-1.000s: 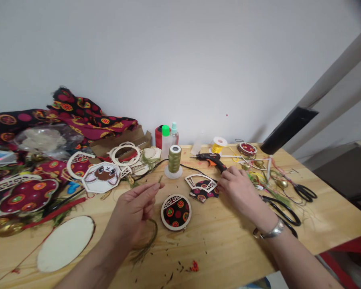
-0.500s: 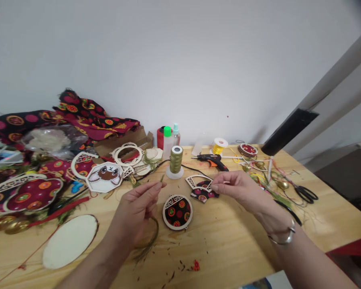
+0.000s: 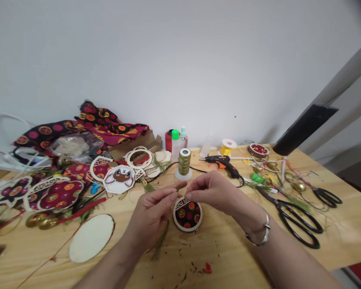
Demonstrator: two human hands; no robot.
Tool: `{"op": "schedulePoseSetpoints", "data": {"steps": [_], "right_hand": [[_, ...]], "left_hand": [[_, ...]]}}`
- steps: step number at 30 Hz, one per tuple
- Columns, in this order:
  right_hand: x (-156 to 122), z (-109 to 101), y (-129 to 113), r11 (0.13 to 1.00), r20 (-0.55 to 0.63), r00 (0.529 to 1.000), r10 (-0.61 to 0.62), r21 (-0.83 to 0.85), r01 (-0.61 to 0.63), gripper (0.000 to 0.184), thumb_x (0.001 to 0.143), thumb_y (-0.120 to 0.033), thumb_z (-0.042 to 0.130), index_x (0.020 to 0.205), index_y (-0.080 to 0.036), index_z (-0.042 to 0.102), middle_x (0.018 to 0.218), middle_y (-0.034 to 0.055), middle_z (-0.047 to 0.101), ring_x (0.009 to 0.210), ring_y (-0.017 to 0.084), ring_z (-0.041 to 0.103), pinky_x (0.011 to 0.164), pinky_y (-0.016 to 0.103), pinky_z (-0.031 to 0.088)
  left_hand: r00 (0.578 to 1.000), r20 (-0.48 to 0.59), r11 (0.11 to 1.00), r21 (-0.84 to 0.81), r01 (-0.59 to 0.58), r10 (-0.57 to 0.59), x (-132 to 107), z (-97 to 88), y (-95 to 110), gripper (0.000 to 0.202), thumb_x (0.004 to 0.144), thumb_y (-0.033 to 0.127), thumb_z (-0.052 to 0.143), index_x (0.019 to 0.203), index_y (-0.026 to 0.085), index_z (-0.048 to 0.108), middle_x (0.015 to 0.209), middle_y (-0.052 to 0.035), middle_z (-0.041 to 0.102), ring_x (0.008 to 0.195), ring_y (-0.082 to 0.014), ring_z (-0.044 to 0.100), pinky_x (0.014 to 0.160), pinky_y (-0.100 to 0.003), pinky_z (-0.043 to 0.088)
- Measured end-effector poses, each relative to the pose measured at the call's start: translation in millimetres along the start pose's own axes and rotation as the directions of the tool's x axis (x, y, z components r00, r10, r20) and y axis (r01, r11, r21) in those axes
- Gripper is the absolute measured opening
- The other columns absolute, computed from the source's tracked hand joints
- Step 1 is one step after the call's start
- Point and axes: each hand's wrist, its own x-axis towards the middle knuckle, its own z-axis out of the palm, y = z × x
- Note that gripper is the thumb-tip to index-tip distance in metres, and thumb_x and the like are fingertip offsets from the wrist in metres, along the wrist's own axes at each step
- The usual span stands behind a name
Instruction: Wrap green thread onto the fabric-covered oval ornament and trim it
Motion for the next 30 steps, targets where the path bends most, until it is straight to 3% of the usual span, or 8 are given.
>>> {"op": "schedulePoseSetpoints", "data": {"steps": [7,10,12,15,18,23,26,30], "right_hand": [[3.3,-5.9,10.4,0.998,0.015,0.998,0.054,-0.027,-0.054,0.016,0.071,-0.03,0.065,0.066,-0.015,0.068,0.055,-0.0021,0.056,0.049,0.006,0.039,0.047,0.022,0.029],[4.2,-5.5,12.2,0.999,0.042,0.999,0.028,0.031,-0.029,0.015,0.072,-0.027,0.064,0.069,-0.014,0.069,0.061,-0.0004,0.059,0.054,0.007,0.045,0.052,0.022,0.033],[4.5,-6.4,12.9,0.999,0.037,0.999,0.034,0.018,-0.035,0.016,0.073,-0.028,0.063,0.07,-0.013,0.068,0.057,-0.0023,0.055,0.05,0.006,0.041,0.049,0.021,0.031],[5.8,-8.6,13.9,0.998,-0.072,0.997,0.036,-0.053,-0.04,0.023,0.078,-0.032,0.058,0.074,-0.013,0.069,0.049,-0.0061,0.042,0.044,0.004,0.031,0.045,0.021,0.025],[8.6,-7.5,16.1,0.998,-0.141,0.99,-0.008,-0.061,-0.001,0.027,0.08,-0.036,0.056,0.08,-0.014,0.071,0.053,-0.0046,0.047,0.047,0.006,0.037,0.049,0.021,0.031],[10.0,2.7,22.4,0.999,0.013,0.999,-0.03,-0.034,0.03,0.019,0.068,-0.031,0.068,0.076,-0.014,0.072,0.065,0.0008,0.063,0.06,0.01,0.051,0.057,0.023,0.039],[7.1,2.0,22.0,0.999,0.083,0.996,0.005,-0.05,-0.001,0.015,0.069,-0.029,0.067,0.068,-0.013,0.069,0.061,0.0009,0.062,0.055,0.01,0.051,0.053,0.022,0.038],[2.3,-9.4,15.6,0.999,0.106,0.993,-0.043,0.033,0.039,0.017,0.071,-0.031,0.068,0.068,-0.014,0.066,0.061,-0.0009,0.058,0.055,0.008,0.047,0.052,0.021,0.036]], "left_hand": [[1.0,0.015,0.99,0.139,-0.006,0.004,3.2,0.2,-3.0,0.014,0.067,0.025,0.074,0.077,0.016,0.077,0.056,0.0015,0.056,0.044,-0.0033,0.03,0.04,-0.018,0.025],[1.0,-0.007,0.994,0.105,0.012,-0.011,3.3,0.1,-3.2,0.015,0.063,0.027,0.077,0.07,0.015,0.076,0.047,0.004,0.048,0.043,-0.0034,0.028,0.039,-0.017,0.023],[0.999,-0.027,0.997,0.067,0.038,-0.036,4.0,-0.6,-3.4,0.017,0.061,0.028,0.078,0.07,0.014,0.076,0.043,0.0055,0.042,0.042,-0.0034,0.027,0.038,-0.017,0.021],[0.997,-0.06,0.998,0.043,0.05,-0.047,6.0,-3.5,-4.1,0.019,0.063,0.03,0.076,0.073,0.013,0.075,0.045,0.0053,0.043,0.042,-0.0032,0.027,0.039,-0.017,0.02],[0.996,-0.087,0.999,0.034,0.024,-0.021,7.6,-6.7,-4.9,0.02,0.065,0.03,0.075,0.075,0.012,0.075,0.045,0.006,0.041,0.043,-0.0033,0.027,0.04,-0.017,0.019],[0.995,-0.099,0.999,0.041,0.017,-0.013,9.3,-8.9,-7.4,0.023,0.065,0.03,0.075,0.077,0.012,0.074,0.043,0.0078,0.034,0.043,-0.0039,0.026,0.04,-0.018,0.018],[0.99,-0.138,0.998,0.06,0.02,-0.011,11.9,-9.7,-9.4,0.025,0.064,0.033,0.075,0.077,0.011,0.074,0.043,0.0076,0.034,0.042,-0.0037,0.025,0.04,-0.019,0.015],[0.973,-0.231,0.997,0.078,0.026,-0.007,16.0,-10.8,-10.8,0.029,0.06,0.035,0.077,0.075,0.011,0.074,0.041,0.0072,0.035,0.041,-0.0037,0.023,0.04,-0.02,0.011]]}}
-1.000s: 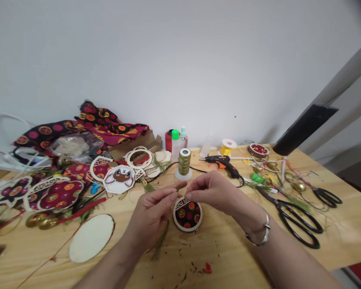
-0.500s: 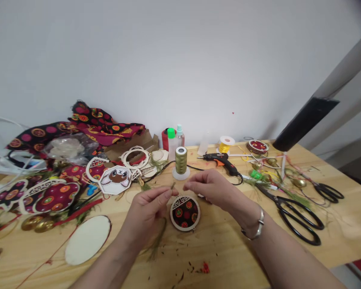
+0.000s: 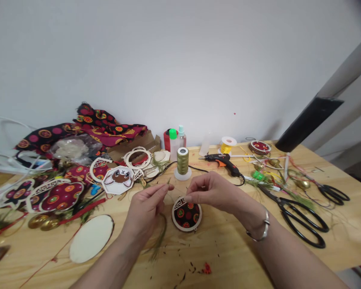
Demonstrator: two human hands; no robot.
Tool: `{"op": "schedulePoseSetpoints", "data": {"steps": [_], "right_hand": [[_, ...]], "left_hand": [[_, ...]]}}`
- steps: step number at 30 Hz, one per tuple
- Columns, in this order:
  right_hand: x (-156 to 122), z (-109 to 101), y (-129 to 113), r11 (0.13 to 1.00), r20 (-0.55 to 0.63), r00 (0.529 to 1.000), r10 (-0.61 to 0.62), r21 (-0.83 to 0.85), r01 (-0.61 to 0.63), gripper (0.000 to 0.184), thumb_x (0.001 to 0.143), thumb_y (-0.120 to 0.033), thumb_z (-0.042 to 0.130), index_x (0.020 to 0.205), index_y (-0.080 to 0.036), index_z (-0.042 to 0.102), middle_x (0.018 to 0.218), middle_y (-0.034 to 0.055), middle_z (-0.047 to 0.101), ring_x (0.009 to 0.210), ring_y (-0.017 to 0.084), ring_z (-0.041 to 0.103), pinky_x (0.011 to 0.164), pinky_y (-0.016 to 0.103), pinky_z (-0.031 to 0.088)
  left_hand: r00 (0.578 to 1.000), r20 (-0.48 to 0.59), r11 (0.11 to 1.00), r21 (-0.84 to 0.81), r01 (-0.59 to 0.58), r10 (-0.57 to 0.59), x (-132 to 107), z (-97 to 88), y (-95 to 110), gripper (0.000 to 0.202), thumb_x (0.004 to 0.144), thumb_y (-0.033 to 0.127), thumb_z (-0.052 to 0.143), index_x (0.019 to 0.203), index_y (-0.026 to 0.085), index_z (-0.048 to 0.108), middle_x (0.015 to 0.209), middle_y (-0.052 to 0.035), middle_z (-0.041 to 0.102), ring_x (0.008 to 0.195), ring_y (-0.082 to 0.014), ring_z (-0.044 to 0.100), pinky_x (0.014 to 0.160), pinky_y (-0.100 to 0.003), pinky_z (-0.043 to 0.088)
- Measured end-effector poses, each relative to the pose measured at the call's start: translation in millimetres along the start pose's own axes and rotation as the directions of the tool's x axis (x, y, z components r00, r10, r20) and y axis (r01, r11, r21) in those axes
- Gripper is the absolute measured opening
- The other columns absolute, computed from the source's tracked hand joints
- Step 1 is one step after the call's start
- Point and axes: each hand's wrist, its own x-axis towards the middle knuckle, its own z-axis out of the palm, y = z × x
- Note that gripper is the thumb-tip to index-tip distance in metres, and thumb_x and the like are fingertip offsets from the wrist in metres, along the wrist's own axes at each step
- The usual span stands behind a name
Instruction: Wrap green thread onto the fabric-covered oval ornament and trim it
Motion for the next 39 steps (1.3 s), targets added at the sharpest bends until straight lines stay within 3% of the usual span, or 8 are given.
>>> {"op": "schedulePoseSetpoints", "data": {"steps": [4,7,11,15,21,27,35,39], "right_hand": [[-2.2,-5.6,-4.0,0.983,-0.058,0.993,-0.105,0.144,0.112,0.017,0.071,-0.03,0.069,0.065,-0.015,0.066,0.08,0.0017,0.063,0.056,0.005,0.046,0.048,0.02,0.033],[-1.1,-2.3,-2.9,0.927,-0.021,0.99,-0.14,0.35,0.138,0.013,0.073,-0.026,0.068,0.066,-0.015,0.068,0.102,0.0049,0.064,0.058,0.004,0.046,0.048,0.019,0.032],[0.9,5.2,0.3,0.826,0.056,0.981,-0.184,0.55,0.123,0.014,0.073,-0.027,0.068,0.067,-0.014,0.069,0.089,0.0061,0.068,0.054,0.005,0.043,0.051,0.021,0.034],[0.8,9.0,0.3,0.784,0.027,0.98,-0.199,0.604,0.143,0.016,0.071,-0.029,0.071,0.065,-0.014,0.071,0.069,0.0036,0.065,0.056,0.007,0.047,0.053,0.021,0.036],[3.8,10.0,1.4,0.743,-0.072,0.992,-0.102,0.658,0.124,0.014,0.068,-0.028,0.073,0.075,-0.016,0.074,0.072,0.0042,0.066,0.061,0.007,0.052,0.058,0.022,0.04],[10.0,18.2,5.2,0.856,-0.184,0.982,0.044,0.514,0.058,0.019,0.062,-0.024,0.075,0.078,-0.013,0.074,0.07,0.0042,0.068,0.056,0.007,0.053,0.054,0.022,0.041],[12.7,21.2,7.3,0.786,-0.125,0.986,0.11,0.618,-0.01,0.038,0.061,-0.023,0.077,0.096,-0.012,0.069,0.069,0.0025,0.069,0.056,0.006,0.057,0.055,0.02,0.044],[12.1,21.9,5.6,0.81,-0.136,0.984,0.115,0.586,-0.014,0.061,0.061,-0.021,0.076,0.116,-0.011,0.054,0.067,0.0016,0.069,0.05,0.007,0.056,0.051,0.021,0.043]], "left_hand": [[0.999,-0.039,1.0,0.012,-0.004,0.005,1.4,0.2,-0.4,0.03,0.058,0.036,0.078,0.073,0.01,0.074,0.043,0.0053,0.041,0.042,-0.0039,0.025,0.04,-0.02,0.012],[0.999,-0.031,1.0,0.011,0.012,-0.012,-0.2,0.8,-0.1,0.03,0.057,0.036,0.078,0.072,0.011,0.074,0.042,0.0057,0.04,0.042,-0.0042,0.024,0.04,-0.02,0.013],[0.999,-0.022,0.999,-0.006,0.044,-0.044,-2.3,2.2,-0.4,0.03,0.056,0.035,0.079,0.071,0.01,0.074,0.043,0.0044,0.044,0.043,-0.0041,0.024,0.04,-0.02,0.015],[0.997,-0.054,0.997,-0.059,0.052,-0.056,0.5,-0.1,1.1,0.031,0.055,0.034,0.08,0.071,0.009,0.074,0.042,0.0052,0.041,0.043,-0.0038,0.023,0.04,-0.02,0.014],[0.978,-0.17,0.974,-0.171,-0.147,0.118,4.7,-7.8,11.6,0.032,0.063,0.028,0.076,0.09,0.011,0.073,0.052,0.0058,0.041,0.047,-0.0045,0.02,0.04,-0.019,0.015],[0.999,0.033,0.994,-0.112,0.01,-0.006,-4.7,2.2,1.0,0.029,0.071,0.033,0.071,0.089,0.011,0.073,0.045,0.0099,0.024,0.044,-0.0046,0.016,0.04,-0.02,0.012],[0.99,0.116,0.986,-0.132,0.098,-0.083,-6.2,4.6,-1.2,0.026,0.069,0.031,0.072,0.086,0.012,0.074,0.045,0.0103,0.023,0.044,-0.0036,0.015,0.04,-0.018,0.012],[0.98,0.166,0.977,-0.166,0.133,-0.106,-5.0,3.3,-1.1,0.023,0.07,0.028,0.071,0.085,0.01,0.074,0.045,0.0092,0.027,0.044,-0.0035,0.015,0.04,-0.018,0.012]]}}
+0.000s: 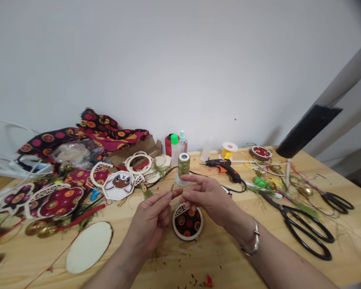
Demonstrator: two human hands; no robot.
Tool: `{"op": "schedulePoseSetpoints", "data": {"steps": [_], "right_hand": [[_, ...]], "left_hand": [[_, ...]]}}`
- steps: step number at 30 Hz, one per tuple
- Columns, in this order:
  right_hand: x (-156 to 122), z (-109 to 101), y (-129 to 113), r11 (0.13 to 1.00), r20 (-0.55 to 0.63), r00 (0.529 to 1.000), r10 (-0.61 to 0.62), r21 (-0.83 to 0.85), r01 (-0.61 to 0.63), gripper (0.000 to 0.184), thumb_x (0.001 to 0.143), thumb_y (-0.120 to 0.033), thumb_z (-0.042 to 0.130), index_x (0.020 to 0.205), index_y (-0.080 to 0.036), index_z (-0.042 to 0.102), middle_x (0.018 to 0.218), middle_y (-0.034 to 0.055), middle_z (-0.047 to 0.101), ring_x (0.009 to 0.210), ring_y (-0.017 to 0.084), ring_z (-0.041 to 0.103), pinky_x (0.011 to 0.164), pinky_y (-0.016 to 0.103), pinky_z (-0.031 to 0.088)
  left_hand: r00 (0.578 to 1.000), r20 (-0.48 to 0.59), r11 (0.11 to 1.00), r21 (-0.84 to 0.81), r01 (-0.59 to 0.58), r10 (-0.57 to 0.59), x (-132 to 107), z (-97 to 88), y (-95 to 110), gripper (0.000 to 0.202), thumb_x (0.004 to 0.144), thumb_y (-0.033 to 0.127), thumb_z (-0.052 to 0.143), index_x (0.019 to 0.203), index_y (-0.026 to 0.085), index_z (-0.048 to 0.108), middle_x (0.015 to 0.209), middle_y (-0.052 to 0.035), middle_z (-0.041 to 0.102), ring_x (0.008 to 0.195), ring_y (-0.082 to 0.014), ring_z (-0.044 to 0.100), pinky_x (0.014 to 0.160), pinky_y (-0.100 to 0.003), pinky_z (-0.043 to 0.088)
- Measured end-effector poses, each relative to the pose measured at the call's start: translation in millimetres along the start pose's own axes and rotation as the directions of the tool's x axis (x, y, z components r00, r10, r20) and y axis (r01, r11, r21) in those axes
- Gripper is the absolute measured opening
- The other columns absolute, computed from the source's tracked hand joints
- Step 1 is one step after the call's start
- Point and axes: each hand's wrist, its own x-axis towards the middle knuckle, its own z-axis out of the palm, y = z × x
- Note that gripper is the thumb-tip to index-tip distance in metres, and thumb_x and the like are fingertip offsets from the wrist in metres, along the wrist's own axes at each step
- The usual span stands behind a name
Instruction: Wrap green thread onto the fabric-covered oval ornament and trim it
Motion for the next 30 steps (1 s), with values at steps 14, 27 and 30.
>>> {"op": "schedulePoseSetpoints", "data": {"steps": [14,27,30], "right_hand": [[2.7,2.1,4.5,0.955,-0.053,0.995,-0.084,-0.291,0.065,0.054,0.065,-0.018,0.067,0.113,-0.016,0.042,0.065,-0.0007,0.069,0.048,0.01,0.056,0.05,0.022,0.043],[-2.0,3.0,12.0,0.876,-0.022,0.985,-0.169,-0.461,0.14,0.029,0.068,-0.012,0.062,0.083,-0.022,0.039,0.057,-0.0073,0.06,0.053,0.011,0.056,0.048,0.02,0.039],[-2.9,5.1,12.8,0.855,-0.019,0.986,-0.163,-0.502,0.131,0.028,0.066,-0.01,0.061,0.078,-0.022,0.038,0.053,-0.0094,0.054,0.05,0.009,0.052,0.045,0.018,0.035]], "left_hand": [[0.997,-0.077,1.0,0.002,0.016,-0.016,-0.1,-0.7,2.7,0.027,0.068,0.031,0.073,0.085,0.01,0.072,0.045,0.0113,0.021,0.043,-0.0035,0.014,0.04,-0.017,0.013],[0.994,0.041,0.993,0.064,0.097,-0.1,-0.8,0.4,4.3,0.031,0.067,0.033,0.073,0.085,0.007,0.073,0.043,0.0112,0.021,0.042,-0.0031,0.013,0.04,-0.019,0.011],[0.992,0.064,0.994,0.0,0.108,-0.108,1.5,-1.9,3.6,0.029,0.068,0.031,0.073,0.084,0.006,0.073,0.045,0.0111,0.021,0.043,-0.0028,0.013,0.04,-0.018,0.012]]}}
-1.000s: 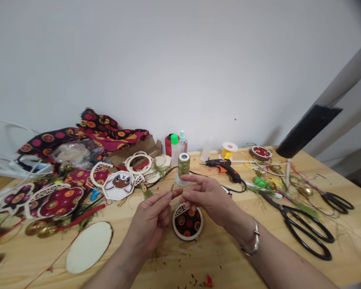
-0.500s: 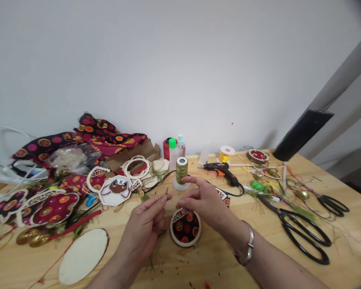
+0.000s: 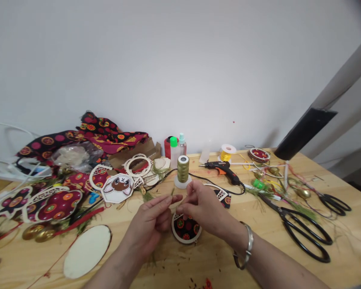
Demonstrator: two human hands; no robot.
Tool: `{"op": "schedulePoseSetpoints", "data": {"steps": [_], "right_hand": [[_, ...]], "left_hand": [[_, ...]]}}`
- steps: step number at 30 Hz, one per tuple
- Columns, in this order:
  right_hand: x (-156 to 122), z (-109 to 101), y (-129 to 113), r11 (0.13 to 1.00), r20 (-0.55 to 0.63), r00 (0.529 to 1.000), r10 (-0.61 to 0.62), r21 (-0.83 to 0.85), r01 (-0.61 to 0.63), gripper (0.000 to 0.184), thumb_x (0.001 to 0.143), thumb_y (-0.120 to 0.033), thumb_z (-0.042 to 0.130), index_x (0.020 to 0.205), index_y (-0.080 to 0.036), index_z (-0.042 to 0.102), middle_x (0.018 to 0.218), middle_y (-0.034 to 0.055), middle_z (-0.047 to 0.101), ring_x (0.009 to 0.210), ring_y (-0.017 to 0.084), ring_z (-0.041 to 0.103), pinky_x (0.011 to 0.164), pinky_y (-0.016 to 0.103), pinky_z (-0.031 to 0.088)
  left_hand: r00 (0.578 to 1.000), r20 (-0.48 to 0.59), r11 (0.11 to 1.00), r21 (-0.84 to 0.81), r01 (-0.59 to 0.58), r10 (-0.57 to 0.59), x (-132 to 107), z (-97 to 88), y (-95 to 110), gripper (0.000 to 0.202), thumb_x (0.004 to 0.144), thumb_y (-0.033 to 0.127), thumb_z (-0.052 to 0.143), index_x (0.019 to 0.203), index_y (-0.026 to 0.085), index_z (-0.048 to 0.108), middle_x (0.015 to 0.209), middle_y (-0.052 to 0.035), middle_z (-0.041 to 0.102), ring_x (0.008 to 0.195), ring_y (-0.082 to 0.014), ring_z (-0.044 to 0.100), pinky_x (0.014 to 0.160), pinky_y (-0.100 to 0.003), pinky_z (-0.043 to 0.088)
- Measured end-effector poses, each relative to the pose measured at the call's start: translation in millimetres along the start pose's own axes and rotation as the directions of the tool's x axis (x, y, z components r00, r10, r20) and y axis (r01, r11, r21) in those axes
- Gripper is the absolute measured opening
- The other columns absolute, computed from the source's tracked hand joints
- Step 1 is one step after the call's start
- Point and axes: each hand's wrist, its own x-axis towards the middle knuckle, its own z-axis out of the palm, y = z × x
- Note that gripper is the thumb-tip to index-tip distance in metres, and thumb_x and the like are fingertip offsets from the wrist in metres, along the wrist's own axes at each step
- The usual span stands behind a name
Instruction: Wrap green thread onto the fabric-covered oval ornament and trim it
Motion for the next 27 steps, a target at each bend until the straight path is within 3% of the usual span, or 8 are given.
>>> {"op": "schedulePoseSetpoints", "data": {"steps": [4,9,13,15,17,21,27], "right_hand": [[1.4,1.6,1.1,0.997,-0.017,0.999,0.028,-0.065,-0.029,0.03,0.064,-0.009,0.061,0.076,-0.022,0.037,0.051,-0.0098,0.051,0.05,0.01,0.052,0.046,0.019,0.036],[2.3,4.1,4.9,0.992,-0.002,0.999,0.053,-0.115,-0.053,0.032,0.063,-0.01,0.064,0.076,-0.022,0.037,0.061,-0.0037,0.064,0.059,0.015,0.06,0.05,0.022,0.041],[1.0,2.1,5.4,0.996,0.064,0.996,0.069,-0.064,-0.065,0.031,0.066,-0.011,0.063,0.086,-0.022,0.043,0.064,-0.0023,0.068,0.057,0.014,0.062,0.051,0.023,0.044],[1.6,-1.9,4.1,0.996,0.118,0.989,0.085,0.011,-0.087,0.03,0.069,-0.019,0.065,0.096,-0.02,0.05,0.077,0.0008,0.07,0.048,0.011,0.058,0.047,0.023,0.044],[3.3,-6.7,2.3,0.995,0.095,0.992,0.079,0.047,-0.084,0.029,0.071,-0.028,0.066,0.098,-0.019,0.058,0.091,0.0043,0.069,0.042,0.008,0.053,0.042,0.023,0.041],[6.8,-12.2,-1.2,0.994,-0.135,0.986,-0.099,-0.058,0.092,0.019,0.07,-0.028,0.068,0.085,-0.017,0.07,0.081,0.0037,0.068,0.057,0.011,0.055,0.053,0.024,0.043],[3.9,-9.3,-2.6,0.95,-0.089,0.951,-0.295,-0.139,0.281,0.012,0.072,-0.027,0.07,0.08,-0.019,0.072,0.074,0.0026,0.067,0.068,0.013,0.058,0.064,0.026,0.045]], "left_hand": [[0.999,-0.032,0.997,-0.065,-0.041,0.039,-0.1,-1.5,1.6,0.024,0.067,0.028,0.074,0.079,0.007,0.073,0.048,0.0084,0.031,0.043,-0.0023,0.014,0.038,-0.016,0.014],[0.996,-0.045,0.993,-0.081,-0.08,0.077,-1.5,-0.9,2.5,0.02,0.065,0.025,0.074,0.074,0.008,0.072,0.059,0.0015,0.049,0.043,-0.0007,0.015,0.036,-0.015,0.016],[0.997,-0.021,0.994,-0.073,-0.082,0.08,-2.7,-1.4,2.4,0.02,0.067,0.026,0.074,0.074,0.007,0.072,0.047,0.008,0.032,0.043,-0.0022,0.014,0.037,-0.015,0.017],[0.996,-0.018,0.994,-0.065,-0.085,0.084,-3.7,-1.6,2.8,0.02,0.067,0.026,0.074,0.073,0.007,0.072,0.046,0.0097,0.025,0.043,-0.0027,0.014,0.038,-0.015,0.017],[0.996,-0.017,0.994,-0.056,-0.094,0.093,-4.6,-1.2,3.2,0.019,0.066,0.026,0.074,0.072,0.008,0.072,0.046,0.0095,0.025,0.043,-0.0026,0.014,0.038,-0.015,0.016],[0.995,-0.009,0.995,-0.019,-0.095,0.095,-5.5,0.8,3.2,0.019,0.068,0.027,0.073,0.072,0.009,0.072,0.045,0.0094,0.025,0.042,-0.0025,0.016,0.039,-0.016,0.016],[0.995,-0.024,0.995,0.025,-0.095,0.095,-6.9,4.3,1.5,0.02,0.065,0.028,0.075,0.071,0.01,0.072,0.042,0.009,0.028,0.041,-0.0028,0.02,0.04,-0.018,0.016]]}}
